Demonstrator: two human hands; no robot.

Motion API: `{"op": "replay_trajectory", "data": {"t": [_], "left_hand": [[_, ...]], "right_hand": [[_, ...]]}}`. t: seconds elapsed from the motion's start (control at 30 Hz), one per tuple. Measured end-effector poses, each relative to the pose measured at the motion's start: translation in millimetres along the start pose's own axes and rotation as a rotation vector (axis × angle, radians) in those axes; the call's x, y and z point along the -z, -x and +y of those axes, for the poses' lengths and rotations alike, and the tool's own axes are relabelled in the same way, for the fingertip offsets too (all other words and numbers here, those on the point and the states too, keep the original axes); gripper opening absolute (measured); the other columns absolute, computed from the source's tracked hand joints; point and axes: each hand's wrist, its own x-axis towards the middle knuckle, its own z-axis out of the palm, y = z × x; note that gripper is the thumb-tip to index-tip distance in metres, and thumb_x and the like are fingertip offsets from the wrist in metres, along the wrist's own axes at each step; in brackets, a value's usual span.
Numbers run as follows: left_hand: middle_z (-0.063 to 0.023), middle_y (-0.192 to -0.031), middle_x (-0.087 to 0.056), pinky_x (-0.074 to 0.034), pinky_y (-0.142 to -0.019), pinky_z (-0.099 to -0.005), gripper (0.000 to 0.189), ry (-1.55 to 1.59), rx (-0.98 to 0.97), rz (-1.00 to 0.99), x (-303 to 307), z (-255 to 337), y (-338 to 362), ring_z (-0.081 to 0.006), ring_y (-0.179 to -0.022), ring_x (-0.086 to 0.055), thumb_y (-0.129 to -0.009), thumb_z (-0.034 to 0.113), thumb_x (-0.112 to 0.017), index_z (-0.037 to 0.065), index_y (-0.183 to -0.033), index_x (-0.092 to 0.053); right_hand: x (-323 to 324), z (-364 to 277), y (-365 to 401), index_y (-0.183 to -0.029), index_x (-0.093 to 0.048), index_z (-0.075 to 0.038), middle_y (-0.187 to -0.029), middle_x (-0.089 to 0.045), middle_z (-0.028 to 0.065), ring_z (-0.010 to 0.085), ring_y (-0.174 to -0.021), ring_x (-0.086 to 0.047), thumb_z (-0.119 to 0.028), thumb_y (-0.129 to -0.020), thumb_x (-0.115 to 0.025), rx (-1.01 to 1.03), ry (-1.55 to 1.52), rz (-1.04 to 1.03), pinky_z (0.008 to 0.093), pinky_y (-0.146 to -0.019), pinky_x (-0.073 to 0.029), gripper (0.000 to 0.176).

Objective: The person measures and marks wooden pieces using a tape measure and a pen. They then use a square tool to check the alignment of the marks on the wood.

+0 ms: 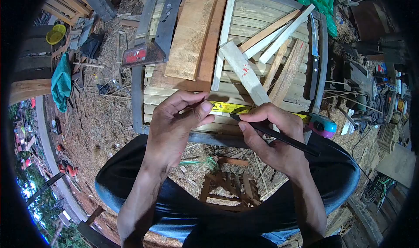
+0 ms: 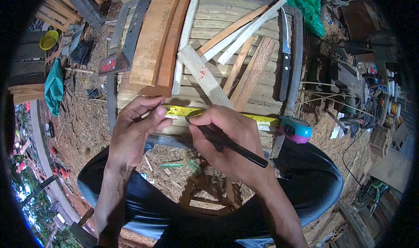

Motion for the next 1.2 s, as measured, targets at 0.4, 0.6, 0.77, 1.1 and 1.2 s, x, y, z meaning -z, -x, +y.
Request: {"op": "replay_trajectory", "data": {"t": [0.4,0.6,0.77,1.1,1.2], "left_hand": [[-0.0127,-0.112,-0.064,-0.058,-0.084,-0.0321,0.02,-0.014,0.004,0.005,-0.6,1.0,0.5,-0.0183,-0.099,-0.064,-0.09,0.006,-0.065,0.001,-0.109,-0.062],[-0.0114,-0.11,-0.064,-0.058,-0.084,-0.0325,0.019,-0.005,-0.002,-0.001,0.1,0.1,-0.1,-0.0166,-0.097,-0.063,-0.089,0.004,-0.065,0.002,-0.108,-0.062],[-0.011,-0.11,-0.064,-0.058,-0.084,-0.033,0.02,0.001,0.005,0.005,1.0,-0.9,-0.1,-0.016,-0.096,-0.063,-0.088,0.004,-0.066,0.002,-0.108,-0.062],[-0.0116,-0.11,-0.064,-0.058,-0.083,-0.0311,0.022,-0.023,0.016,0.007,-1.1,1.1,0.0,-0.0171,-0.096,-0.064,-0.089,0.007,-0.066,0.0,-0.109,-0.062],[-0.0117,-0.11,-0.064,-0.058,-0.083,-0.0309,0.022,-0.031,0.013,0.015,-1.7,1.8,0.8,-0.0171,-0.097,-0.064,-0.089,0.008,-0.066,0.0,-0.109,-0.062]], "right_hand": [[1.8,-0.3,0.1,-0.09,-0.066,-0.003,-0.078,-0.067,0.0054,0.0087,-0.066,-0.063,-0.007,-0.081,-0.073,0.002,0.005,-0.003,0.0223,-0.06,-0.049,0.012],[1.4,1.7,3.2,-0.085,-0.06,-0.003,-0.066,-0.059,0.0024,0.0059,-0.057,-0.056,-0.002,-0.079,-0.072,-0.098,-0.127,0.119,0.0219,-0.05,-0.042,0.014],[2.7,5.0,2.5,-0.082,-0.058,-0.003,-0.063,-0.055,-0.0018,-0.0004,-0.054,-0.049,-0.002,-0.08,-0.069,-0.114,-0.176,0.243,0.0181,-0.046,-0.037,0.011],[-2.3,3.5,2.1,-0.089,-0.063,-0.002,-0.078,-0.064,0.0056,0.0083,-0.065,-0.06,-0.001,-0.08,-0.072,0.075,-0.037,0.023,0.0216,-0.059,-0.047,0.013],[-0.2,0.7,2.2,-0.089,-0.064,-0.003,-0.078,-0.064,0.0053,0.0087,-0.065,-0.061,-0.002,-0.08,-0.072,0.033,-0.026,0.01,0.0215,-0.058,-0.048,0.013]]}}
